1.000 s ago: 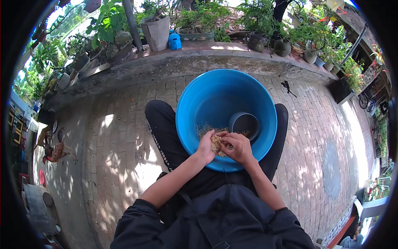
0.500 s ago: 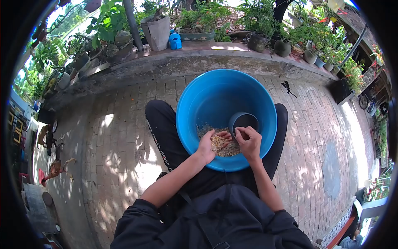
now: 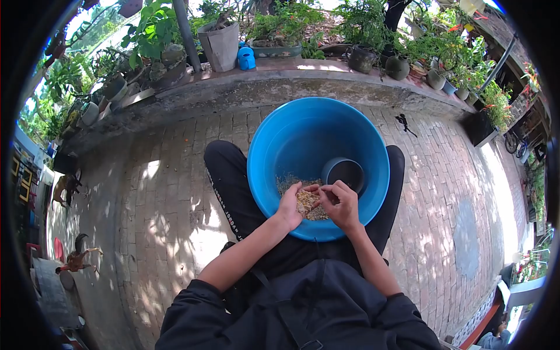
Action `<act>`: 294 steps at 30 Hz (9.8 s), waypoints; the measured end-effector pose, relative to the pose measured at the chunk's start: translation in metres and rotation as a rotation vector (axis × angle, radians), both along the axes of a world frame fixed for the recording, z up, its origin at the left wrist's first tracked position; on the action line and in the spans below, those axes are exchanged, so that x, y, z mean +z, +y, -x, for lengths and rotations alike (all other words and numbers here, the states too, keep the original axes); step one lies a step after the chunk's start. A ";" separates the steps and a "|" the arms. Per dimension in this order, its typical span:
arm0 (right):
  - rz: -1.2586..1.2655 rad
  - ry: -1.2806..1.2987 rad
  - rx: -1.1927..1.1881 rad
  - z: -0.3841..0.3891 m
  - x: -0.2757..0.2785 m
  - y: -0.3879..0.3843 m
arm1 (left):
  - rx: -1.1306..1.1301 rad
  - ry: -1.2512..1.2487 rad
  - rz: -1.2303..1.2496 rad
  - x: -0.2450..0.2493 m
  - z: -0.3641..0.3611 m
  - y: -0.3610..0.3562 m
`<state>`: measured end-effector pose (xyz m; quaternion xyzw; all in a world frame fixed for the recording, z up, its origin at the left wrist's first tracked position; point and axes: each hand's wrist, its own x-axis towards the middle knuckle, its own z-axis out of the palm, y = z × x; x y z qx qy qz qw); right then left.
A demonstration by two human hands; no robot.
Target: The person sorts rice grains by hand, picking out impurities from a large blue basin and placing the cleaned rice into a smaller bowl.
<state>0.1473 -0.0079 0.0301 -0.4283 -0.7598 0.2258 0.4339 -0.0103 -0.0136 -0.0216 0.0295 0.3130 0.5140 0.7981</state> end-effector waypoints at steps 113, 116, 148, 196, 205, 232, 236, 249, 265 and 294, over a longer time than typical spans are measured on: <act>0.267 -0.704 0.432 -0.035 0.045 -0.026 | 0.286 -0.218 -0.032 0.038 0.009 0.040; 0.364 -0.586 0.463 -0.031 0.054 -0.021 | 0.304 -0.214 -0.052 0.039 0.013 0.046; -0.124 -0.359 0.212 0.050 0.018 0.047 | 0.186 -0.142 -0.061 0.028 0.028 0.056; 0.003 -0.026 0.000 0.002 0.031 0.009 | 0.226 -0.316 -0.198 0.047 0.035 -0.017; -0.065 -0.225 0.139 0.032 0.028 0.002 | 0.177 -0.289 -0.245 0.044 0.035 -0.017; -0.285 -0.304 0.162 0.045 0.025 0.004 | 0.150 -0.324 -0.261 0.042 0.034 -0.016; -0.113 -0.164 0.164 0.044 0.025 0.003 | 0.152 -0.317 -0.265 0.041 0.034 -0.015; 0.170 0.033 -0.252 -0.017 0.015 0.029 | 0.190 -0.294 -0.195 0.048 0.032 -0.016; 0.101 -0.041 0.114 0.016 0.028 -0.002 | 0.157 -0.262 -0.237 0.045 0.033 -0.016; 0.020 -0.238 0.248 0.036 0.039 0.007 | 0.176 -0.274 -0.196 0.054 0.028 -0.017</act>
